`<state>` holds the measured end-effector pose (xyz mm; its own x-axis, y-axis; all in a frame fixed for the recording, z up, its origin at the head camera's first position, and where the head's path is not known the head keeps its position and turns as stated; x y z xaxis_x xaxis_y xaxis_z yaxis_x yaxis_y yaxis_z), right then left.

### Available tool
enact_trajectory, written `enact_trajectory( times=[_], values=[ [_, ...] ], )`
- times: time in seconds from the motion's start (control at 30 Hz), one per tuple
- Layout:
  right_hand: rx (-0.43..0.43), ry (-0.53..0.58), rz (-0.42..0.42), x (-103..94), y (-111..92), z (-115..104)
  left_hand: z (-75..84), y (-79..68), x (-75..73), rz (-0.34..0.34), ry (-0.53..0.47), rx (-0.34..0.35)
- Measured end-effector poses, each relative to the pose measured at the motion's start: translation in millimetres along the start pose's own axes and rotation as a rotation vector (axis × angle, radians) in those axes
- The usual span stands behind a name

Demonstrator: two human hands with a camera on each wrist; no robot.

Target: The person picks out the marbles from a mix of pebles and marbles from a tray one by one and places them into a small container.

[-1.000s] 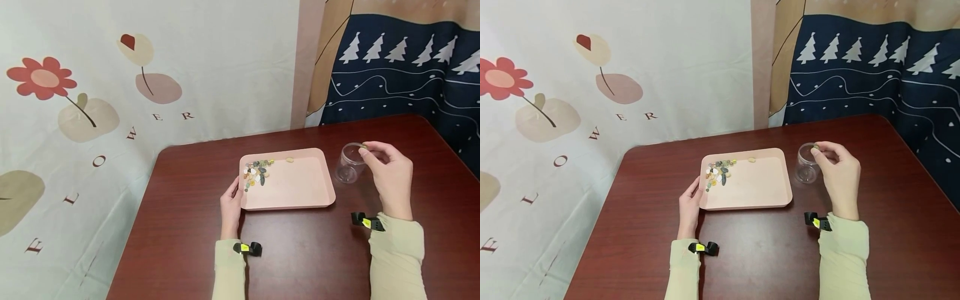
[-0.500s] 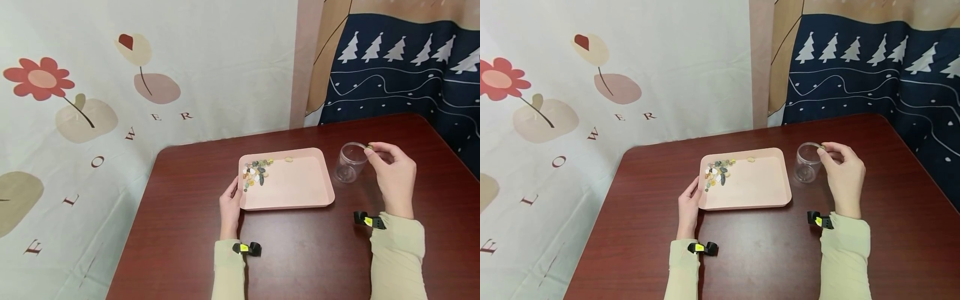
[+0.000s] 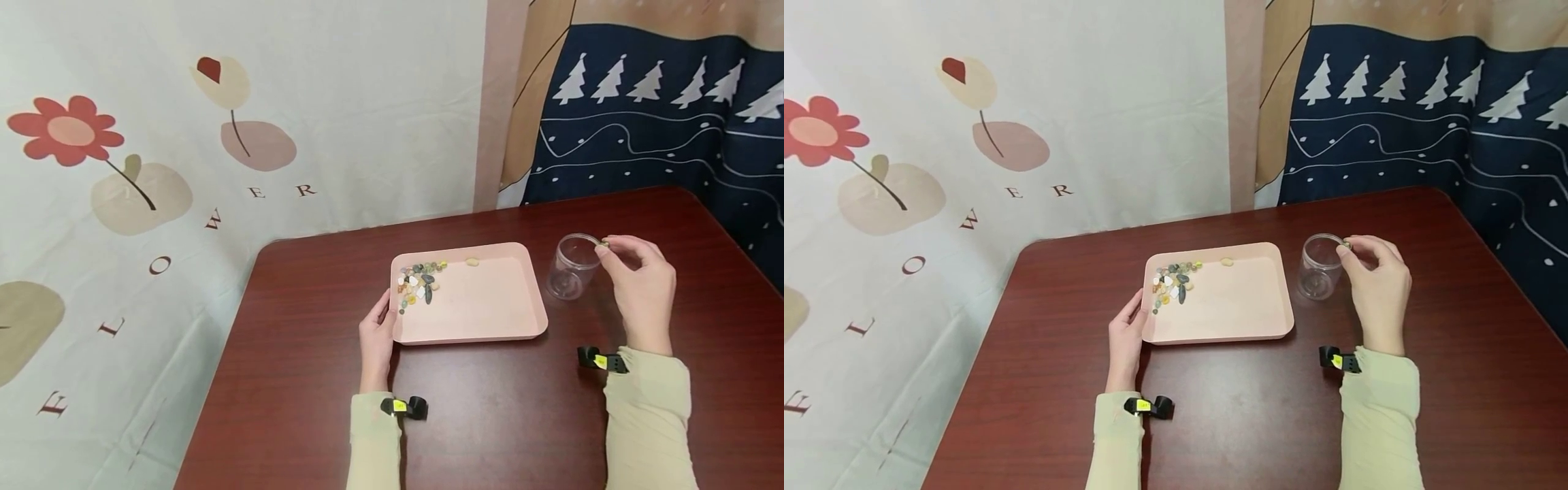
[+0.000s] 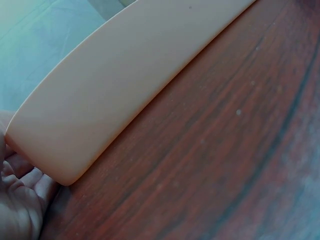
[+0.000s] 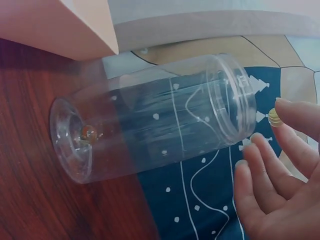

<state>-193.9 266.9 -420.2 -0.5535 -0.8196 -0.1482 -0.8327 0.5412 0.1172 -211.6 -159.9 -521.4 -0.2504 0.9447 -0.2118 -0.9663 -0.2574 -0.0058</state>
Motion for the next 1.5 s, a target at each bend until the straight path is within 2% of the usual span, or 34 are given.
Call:
enact_trajectory(
  times=[0.33, 0.73, 1.2, 1.5],
  values=[
    [0.045, 0.052, -0.060, 6.3, 2, 10, -1.4, -1.1, 0.4, 0.017, 0.020, 0.018],
    [0.093, -0.030, -0.079, 7.8, 1, 16, 2.3, -2.1, 0.1, 0.015, 0.026, 0.024],
    [0.110, -0.038, -0.086, 7.7, 0, 18, -0.8, 0.6, 0.1, 0.026, 0.038, 0.019],
    [0.117, -0.040, -0.105, 8.3, 1, 19, -0.8, 0.1, 0.3, 0.027, 0.011, 0.015]
  ],
)
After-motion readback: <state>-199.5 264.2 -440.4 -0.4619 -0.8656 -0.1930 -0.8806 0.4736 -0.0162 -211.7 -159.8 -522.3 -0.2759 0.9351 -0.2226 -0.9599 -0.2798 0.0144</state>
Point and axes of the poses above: each hand's wrist, its own y-axis towards the middle knuckle, its own x-axis out of the palm, z = x × y, the point moved 7 cm from there along y, towards the middle knuckle, and after that the axes turned 9 degrees about y, right-handed, at the moved point
